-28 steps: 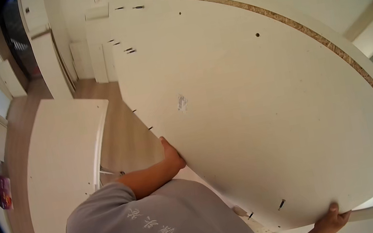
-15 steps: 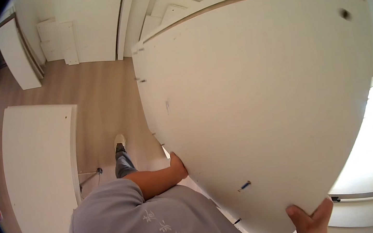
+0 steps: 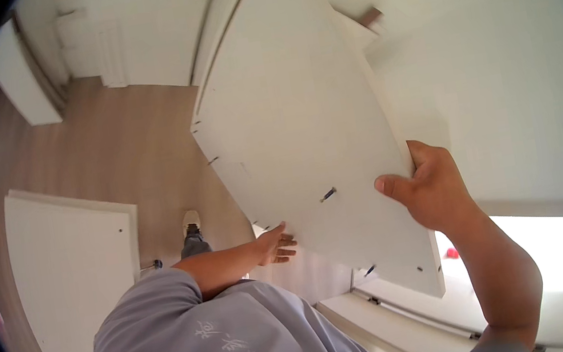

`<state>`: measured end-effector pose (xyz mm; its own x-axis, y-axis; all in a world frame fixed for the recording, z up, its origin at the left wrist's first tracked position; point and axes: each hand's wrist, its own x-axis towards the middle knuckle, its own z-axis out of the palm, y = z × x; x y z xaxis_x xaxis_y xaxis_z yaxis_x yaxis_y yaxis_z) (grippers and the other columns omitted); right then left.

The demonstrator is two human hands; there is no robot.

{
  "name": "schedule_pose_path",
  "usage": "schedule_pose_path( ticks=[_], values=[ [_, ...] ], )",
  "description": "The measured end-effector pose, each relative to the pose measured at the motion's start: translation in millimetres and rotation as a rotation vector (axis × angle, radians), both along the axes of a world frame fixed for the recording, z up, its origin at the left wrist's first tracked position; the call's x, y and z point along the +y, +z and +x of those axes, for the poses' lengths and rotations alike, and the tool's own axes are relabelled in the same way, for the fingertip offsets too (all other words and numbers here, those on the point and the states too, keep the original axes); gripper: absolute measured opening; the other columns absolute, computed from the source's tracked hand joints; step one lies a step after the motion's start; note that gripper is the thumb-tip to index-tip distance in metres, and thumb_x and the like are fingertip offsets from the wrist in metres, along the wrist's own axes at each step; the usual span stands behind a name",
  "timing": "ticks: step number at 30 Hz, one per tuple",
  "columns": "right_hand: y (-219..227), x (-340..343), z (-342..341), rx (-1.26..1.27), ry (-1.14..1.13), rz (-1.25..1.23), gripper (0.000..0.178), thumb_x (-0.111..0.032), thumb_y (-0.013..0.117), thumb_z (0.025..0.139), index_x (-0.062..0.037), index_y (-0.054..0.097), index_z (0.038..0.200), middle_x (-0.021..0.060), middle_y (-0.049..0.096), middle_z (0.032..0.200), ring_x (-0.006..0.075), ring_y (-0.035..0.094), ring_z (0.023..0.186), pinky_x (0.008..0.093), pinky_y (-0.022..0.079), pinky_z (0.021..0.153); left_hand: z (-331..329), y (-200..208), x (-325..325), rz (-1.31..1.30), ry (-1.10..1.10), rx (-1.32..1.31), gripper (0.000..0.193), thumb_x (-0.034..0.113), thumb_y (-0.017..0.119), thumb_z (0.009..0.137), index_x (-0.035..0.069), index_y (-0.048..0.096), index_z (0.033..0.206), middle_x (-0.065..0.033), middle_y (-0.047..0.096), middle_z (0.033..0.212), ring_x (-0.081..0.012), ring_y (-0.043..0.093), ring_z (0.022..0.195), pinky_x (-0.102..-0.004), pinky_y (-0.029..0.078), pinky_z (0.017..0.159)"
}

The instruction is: The person uses a power drill to drive screws into white furniture panels on a table, then picks up and stacks the panels onto a pile on the floor.

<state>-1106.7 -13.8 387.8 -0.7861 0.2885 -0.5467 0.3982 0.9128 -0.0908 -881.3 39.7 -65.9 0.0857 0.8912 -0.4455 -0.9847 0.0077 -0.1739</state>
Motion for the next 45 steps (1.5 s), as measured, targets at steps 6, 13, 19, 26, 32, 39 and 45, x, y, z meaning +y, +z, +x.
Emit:
schedule_pose_path(
  ticks=[6, 13, 19, 26, 32, 39, 45],
  values=[
    [-1, -36, -46, -0.08, 0.323, 0.144, 0.03, -0.007, 0.079, 0.088, 0.0066, 0.073, 0.114, 0.016, 0.078, 0.096, 0.0219, 0.074, 0.086, 0.0351, 0.059, 0.083, 2, -7, -202, -0.278, 0.353, 0.792, 0.042, 0.046, 0.057, 0.108, 0.009, 0.066, 0.126, -0.0068, 0.072, 0.117, -0.0197, 0.069, 0.103, -0.0385, 0.054, 0.087],
    [22, -18, -70, -0.134, 0.478, -0.153, 0.031, -0.01, 0.081, 0.085, 0.0065, 0.075, 0.11, 0.0163, 0.079, 0.094, 0.0196, 0.073, 0.085, 0.0353, 0.058, 0.081, 127, 53, -362, -1.21, 0.515, 0.624, 0.04, 0.037, 0.064, 0.105, 0.001, 0.069, 0.089, -0.0059, 0.065, 0.074, -0.0155, 0.06, 0.073, -0.0353, 0.05, 0.069],
    [14, -6, -72, -0.107, 0.6, -0.124, 0.032, -0.012, 0.082, 0.085, 0.0053, 0.075, 0.111, 0.0165, 0.079, 0.097, 0.0202, 0.073, 0.086, 0.0358, 0.058, 0.083, 179, 50, -329, -1.626, 0.547, 0.581, 0.023, 0.027, 0.067, 0.101, 0.004, 0.068, 0.095, -0.013, 0.069, 0.087, -0.0293, 0.067, 0.08, -0.0419, 0.055, 0.077],
    [-2, 23, -87, -0.12, 0.72, -0.161, 0.03, -0.014, 0.082, 0.085, 0.0034, 0.075, 0.108, 0.0159, 0.078, 0.092, 0.0214, 0.072, 0.082, 0.0358, 0.057, 0.079, 198, 104, -253, -2.015, 0.202, 0.625, 0.048, 0.017, 0.071, 0.094, 0.01, 0.056, 0.139, -0.0148, 0.046, 0.158, -0.0375, 0.04, 0.148, -0.0527, 0.035, 0.12],
    [-21, 31, -96, -0.179, 0.751, -0.254, 0.029, -0.014, 0.081, 0.085, 0.0043, 0.075, 0.106, 0.016, 0.078, 0.09, 0.0212, 0.073, 0.079, 0.0365, 0.058, 0.076, 217, 142, -207, -2.088, -0.086, 0.517, 0.08, 0.031, 0.066, 0.099, 0.011, 0.028, 0.167, -0.0139, 0.018, 0.177, -0.0334, 0.012, 0.165, -0.0495, 0.009, 0.134],
    [-36, 42, -103, -0.15, 0.881, -0.24, 0.033, -0.017, 0.081, 0.084, 0.0032, 0.076, 0.109, 0.0177, 0.079, 0.095, 0.0259, 0.075, 0.086, 0.0383, 0.058, 0.082, 260, 171, -110, -2.03, -0.123, 0.493, 0.084, 0.035, 0.064, 0.098, 0.01, 0.026, 0.168, -0.0147, 0.014, 0.178, -0.0351, 0.008, 0.165, -0.0534, 0.006, 0.133],
    [-42, 51, -113, -0.074, 1.027, -0.235, 0.033, -0.018, 0.082, 0.083, 0.0007, 0.077, 0.111, 0.0187, 0.079, 0.098, 0.0302, 0.076, 0.09, 0.0404, 0.058, 0.086, 314, 183, -41, -1.898, -0.052, 0.608, 0.086, 0.034, 0.066, 0.096, 0.012, 0.026, 0.168, -0.0149, 0.012, 0.178, -0.0356, 0.007, 0.165, -0.0525, 0.005, 0.133]
  ],
)
